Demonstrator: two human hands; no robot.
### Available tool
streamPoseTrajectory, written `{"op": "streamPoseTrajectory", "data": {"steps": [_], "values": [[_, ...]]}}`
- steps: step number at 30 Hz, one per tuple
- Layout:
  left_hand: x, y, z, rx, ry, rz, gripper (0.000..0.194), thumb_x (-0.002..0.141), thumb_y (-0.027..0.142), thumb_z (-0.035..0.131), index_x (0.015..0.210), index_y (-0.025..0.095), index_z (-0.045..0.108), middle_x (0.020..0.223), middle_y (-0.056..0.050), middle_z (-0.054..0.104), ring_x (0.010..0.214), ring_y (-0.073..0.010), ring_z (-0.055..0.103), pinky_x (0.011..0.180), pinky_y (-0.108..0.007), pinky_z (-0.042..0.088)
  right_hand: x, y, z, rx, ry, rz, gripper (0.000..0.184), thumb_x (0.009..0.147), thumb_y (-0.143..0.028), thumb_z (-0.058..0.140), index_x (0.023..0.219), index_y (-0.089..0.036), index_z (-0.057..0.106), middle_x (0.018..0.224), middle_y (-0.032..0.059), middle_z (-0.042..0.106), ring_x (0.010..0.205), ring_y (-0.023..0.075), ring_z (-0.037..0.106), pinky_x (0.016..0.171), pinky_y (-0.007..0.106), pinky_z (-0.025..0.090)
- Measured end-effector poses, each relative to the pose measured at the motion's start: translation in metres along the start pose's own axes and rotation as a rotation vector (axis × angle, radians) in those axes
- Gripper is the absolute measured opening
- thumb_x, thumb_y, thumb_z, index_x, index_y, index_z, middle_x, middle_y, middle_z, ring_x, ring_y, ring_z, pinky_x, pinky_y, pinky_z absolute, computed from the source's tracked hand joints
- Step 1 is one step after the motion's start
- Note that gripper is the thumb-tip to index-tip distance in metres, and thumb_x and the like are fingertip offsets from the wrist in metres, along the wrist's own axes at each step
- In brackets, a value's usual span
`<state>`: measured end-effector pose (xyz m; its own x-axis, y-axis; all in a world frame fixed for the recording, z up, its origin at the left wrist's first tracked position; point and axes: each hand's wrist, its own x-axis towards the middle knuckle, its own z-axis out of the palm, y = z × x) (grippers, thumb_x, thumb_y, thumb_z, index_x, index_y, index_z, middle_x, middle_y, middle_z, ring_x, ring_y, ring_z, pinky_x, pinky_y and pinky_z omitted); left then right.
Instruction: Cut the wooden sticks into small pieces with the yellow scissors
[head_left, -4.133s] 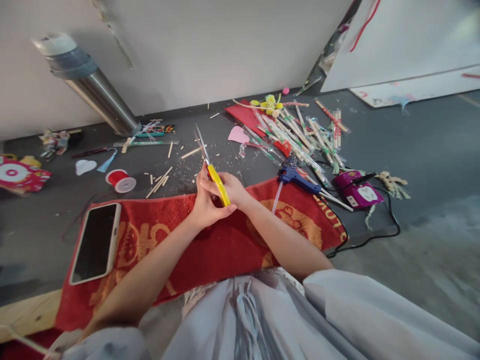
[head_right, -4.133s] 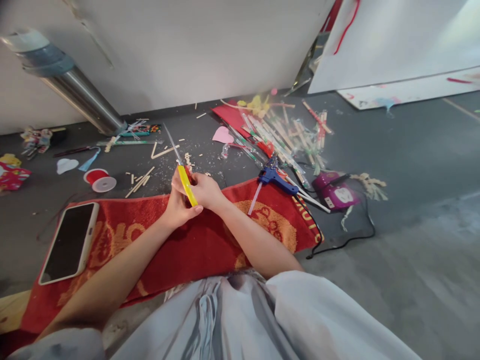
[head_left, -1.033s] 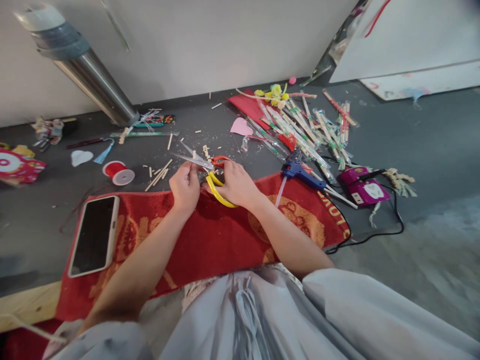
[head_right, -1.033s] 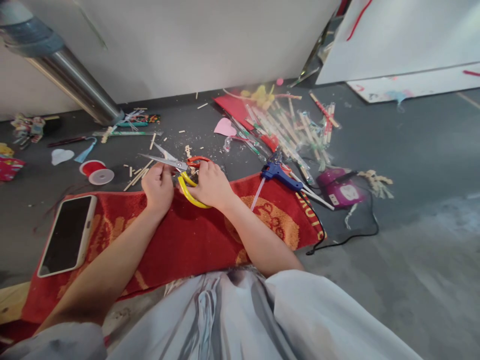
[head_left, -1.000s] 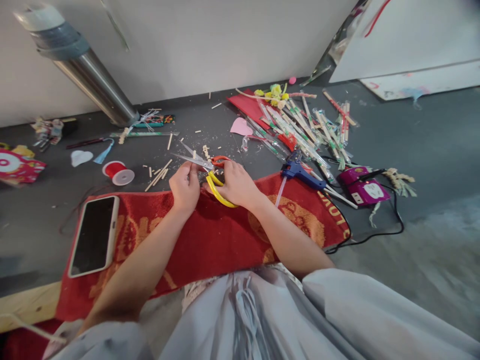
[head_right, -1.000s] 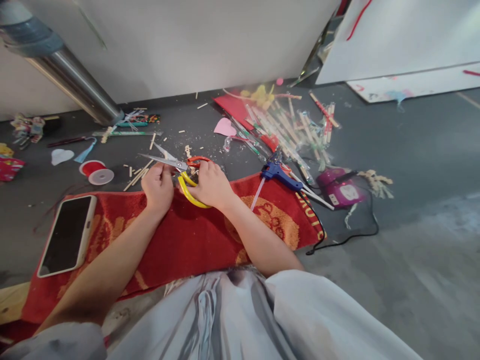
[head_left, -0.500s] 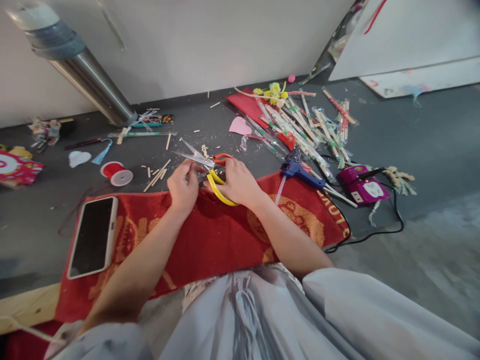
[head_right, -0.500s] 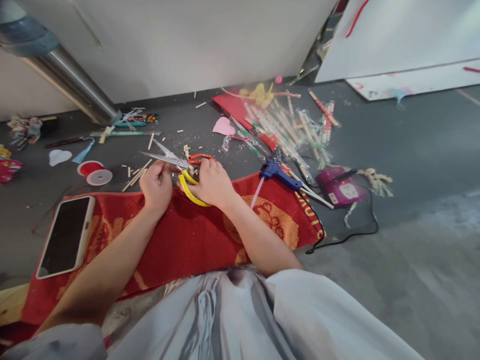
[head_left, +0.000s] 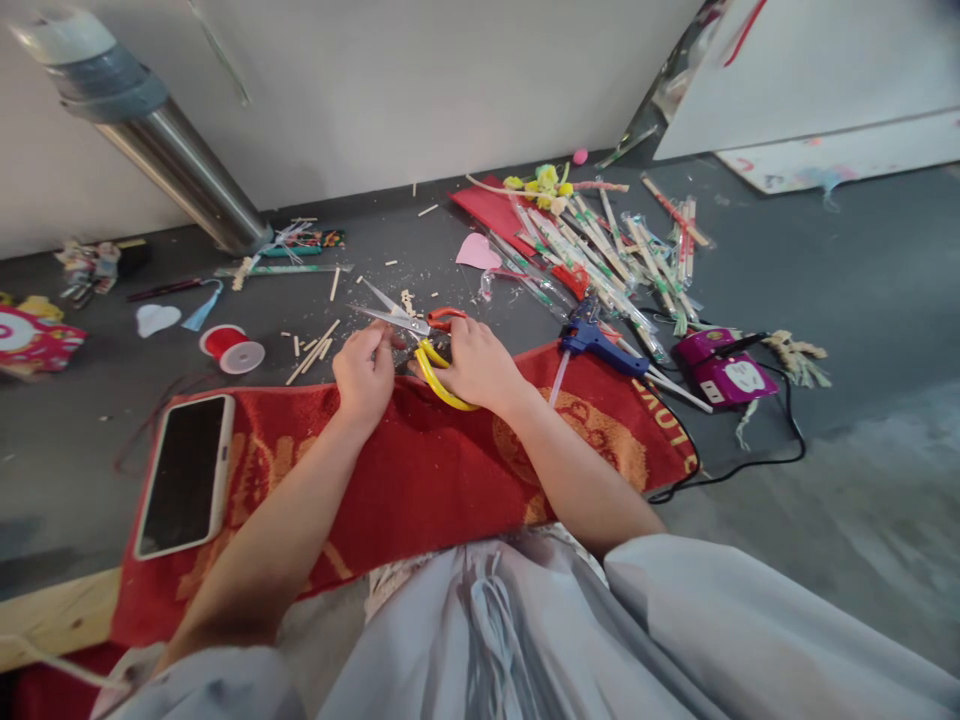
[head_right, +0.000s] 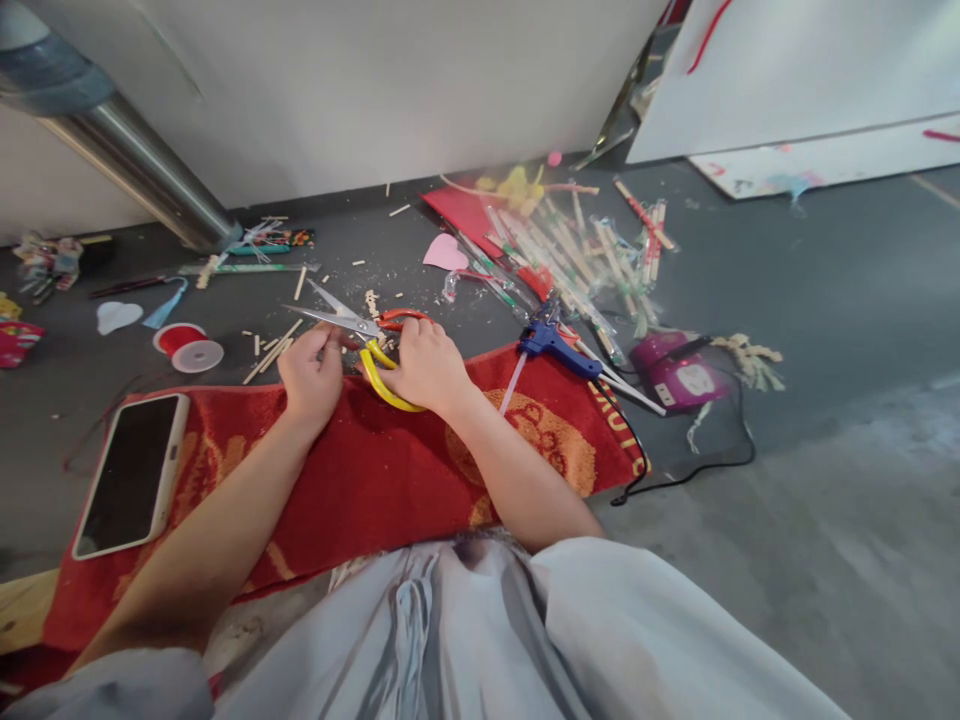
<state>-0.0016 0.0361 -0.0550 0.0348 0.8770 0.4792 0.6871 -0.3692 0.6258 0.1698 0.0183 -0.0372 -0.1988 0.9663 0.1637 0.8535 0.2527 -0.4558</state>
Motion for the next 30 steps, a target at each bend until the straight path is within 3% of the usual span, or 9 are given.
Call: {"op": "streamPoseTrajectory", "data": {"steps": [7,19,30], "values": [[0.001,0.001,-0.003,-0.005,-0.034,0.033,0.030,0.089,0.024,0.040,0.067,0.020,0.060,0.065,-0.002,0.060,0.066,-0.0145,0.056,0.066,-0.028,0.043,0.001,-0.003,-0.004,-0.001,-0.016,0.038,0.056,0.089,-0.060,0.052,0.109,-0.008,0.058,0.108,0.0230,0.068,0.102,0.0334,0.066,0.090,0.046,0.050],[0.007,0.003,-0.009,0.007,-0.053,0.042,0.035,0.091,0.032,0.041,0.061,0.020,0.056,0.062,-0.001,0.061,0.061,-0.0141,0.057,0.063,-0.028,0.042,0.000,-0.003,-0.008,0.042,-0.015,0.025,0.062,0.087,-0.065,0.051,0.115,-0.009,0.056,0.107,0.0212,0.069,0.102,0.0332,0.068,0.089,0.046,0.051],[0.011,-0.006,-0.015,-0.042,-0.200,0.095,0.028,0.089,0.024,0.041,0.070,0.021,0.060,0.068,-0.002,0.066,0.066,-0.0144,0.062,0.068,-0.026,0.048,-0.003,-0.001,-0.008,-0.001,-0.011,-0.036,0.072,0.084,-0.072,0.049,0.112,-0.006,0.056,0.108,0.0226,0.066,0.107,0.0329,0.064,0.095,0.045,0.047]]}}
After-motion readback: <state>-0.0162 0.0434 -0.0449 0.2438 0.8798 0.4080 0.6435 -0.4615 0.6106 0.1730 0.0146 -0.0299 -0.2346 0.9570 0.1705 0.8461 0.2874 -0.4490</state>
